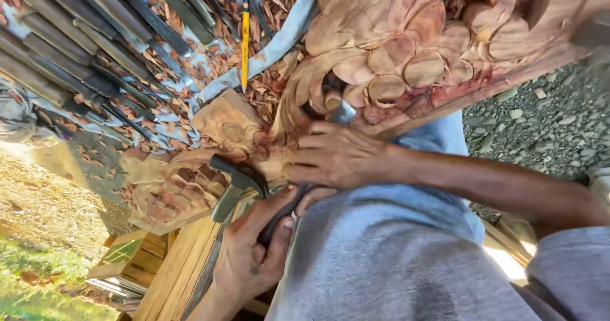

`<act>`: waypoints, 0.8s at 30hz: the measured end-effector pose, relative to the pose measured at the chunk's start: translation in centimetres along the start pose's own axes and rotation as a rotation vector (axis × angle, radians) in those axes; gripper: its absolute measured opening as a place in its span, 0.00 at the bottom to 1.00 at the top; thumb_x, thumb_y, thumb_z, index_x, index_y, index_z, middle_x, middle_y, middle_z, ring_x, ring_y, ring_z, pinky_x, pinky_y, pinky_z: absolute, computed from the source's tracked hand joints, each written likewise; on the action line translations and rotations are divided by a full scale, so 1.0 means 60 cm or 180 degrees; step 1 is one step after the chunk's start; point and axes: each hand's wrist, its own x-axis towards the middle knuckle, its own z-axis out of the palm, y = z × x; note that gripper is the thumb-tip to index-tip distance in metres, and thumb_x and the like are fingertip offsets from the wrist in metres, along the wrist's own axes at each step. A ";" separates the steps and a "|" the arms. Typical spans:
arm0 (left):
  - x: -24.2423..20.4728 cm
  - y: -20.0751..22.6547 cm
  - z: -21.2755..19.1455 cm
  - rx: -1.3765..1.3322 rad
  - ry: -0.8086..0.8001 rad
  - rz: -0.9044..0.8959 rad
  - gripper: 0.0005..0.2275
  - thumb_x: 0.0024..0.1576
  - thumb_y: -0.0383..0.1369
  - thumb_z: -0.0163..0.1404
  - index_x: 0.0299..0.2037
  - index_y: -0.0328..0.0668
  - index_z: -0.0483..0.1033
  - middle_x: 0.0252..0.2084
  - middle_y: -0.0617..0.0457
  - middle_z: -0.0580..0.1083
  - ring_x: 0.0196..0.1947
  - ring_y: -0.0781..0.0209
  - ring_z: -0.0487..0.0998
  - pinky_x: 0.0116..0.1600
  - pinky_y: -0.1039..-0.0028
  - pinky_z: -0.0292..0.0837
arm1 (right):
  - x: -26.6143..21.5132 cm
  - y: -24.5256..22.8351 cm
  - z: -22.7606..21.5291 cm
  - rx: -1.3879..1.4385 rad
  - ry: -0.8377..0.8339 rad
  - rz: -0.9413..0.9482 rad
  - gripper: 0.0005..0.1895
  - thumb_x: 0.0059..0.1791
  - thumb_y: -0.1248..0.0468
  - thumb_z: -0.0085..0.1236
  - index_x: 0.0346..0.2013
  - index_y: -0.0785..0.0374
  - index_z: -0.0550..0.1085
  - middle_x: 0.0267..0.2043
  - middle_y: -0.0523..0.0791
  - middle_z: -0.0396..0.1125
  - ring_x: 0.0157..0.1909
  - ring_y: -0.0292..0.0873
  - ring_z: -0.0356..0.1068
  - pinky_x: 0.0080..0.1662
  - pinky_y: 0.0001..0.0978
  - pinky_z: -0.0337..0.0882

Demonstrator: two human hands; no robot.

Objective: Carving intricate decorative patterns into a wooden board using a mallet and chisels.

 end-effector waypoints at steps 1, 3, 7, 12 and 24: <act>-0.001 -0.006 0.009 0.0059 0.0218 -0.0141 0.15 0.58 0.23 0.53 0.55 0.33 0.75 0.44 0.39 0.79 0.41 0.50 0.84 0.45 0.69 0.77 | 0.001 0.015 0.003 -0.0010 -0.0022 -0.0096 0.28 0.49 0.35 0.53 0.40 0.58 0.72 0.34 0.41 0.62 0.36 0.41 0.64 0.38 0.36 0.63; 0.000 -0.010 0.020 0.0156 0.0261 -0.0172 0.14 0.57 0.23 0.53 0.54 0.33 0.76 0.41 0.39 0.79 0.40 0.50 0.84 0.45 0.70 0.77 | 0.000 0.028 0.001 0.0016 -0.0046 -0.0201 0.28 0.48 0.35 0.55 0.38 0.57 0.71 0.33 0.41 0.61 0.36 0.42 0.64 0.37 0.36 0.62; 0.006 -0.014 0.023 0.0175 0.0356 -0.0117 0.14 0.57 0.23 0.53 0.53 0.33 0.76 0.40 0.40 0.79 0.38 0.50 0.84 0.43 0.70 0.77 | 0.001 0.044 0.007 0.0132 -0.0012 -0.0388 0.31 0.46 0.32 0.61 0.33 0.57 0.68 0.30 0.41 0.59 0.32 0.42 0.62 0.33 0.36 0.60; 0.010 -0.006 0.015 0.0212 0.0314 -0.0215 0.14 0.56 0.23 0.53 0.53 0.34 0.77 0.37 0.42 0.79 0.34 0.51 0.83 0.40 0.70 0.76 | 0.004 0.048 0.008 -0.0003 0.0226 -0.0508 0.31 0.46 0.33 0.63 0.36 0.58 0.70 0.30 0.39 0.59 0.31 0.40 0.62 0.32 0.34 0.59; 0.041 0.035 -0.005 0.0353 0.0201 -0.0357 0.14 0.55 0.23 0.54 0.52 0.36 0.76 0.37 0.42 0.80 0.34 0.50 0.85 0.38 0.69 0.78 | 0.002 0.055 0.007 -0.0020 0.0347 -0.0417 0.33 0.44 0.33 0.63 0.40 0.58 0.71 0.32 0.39 0.61 0.32 0.39 0.63 0.33 0.32 0.60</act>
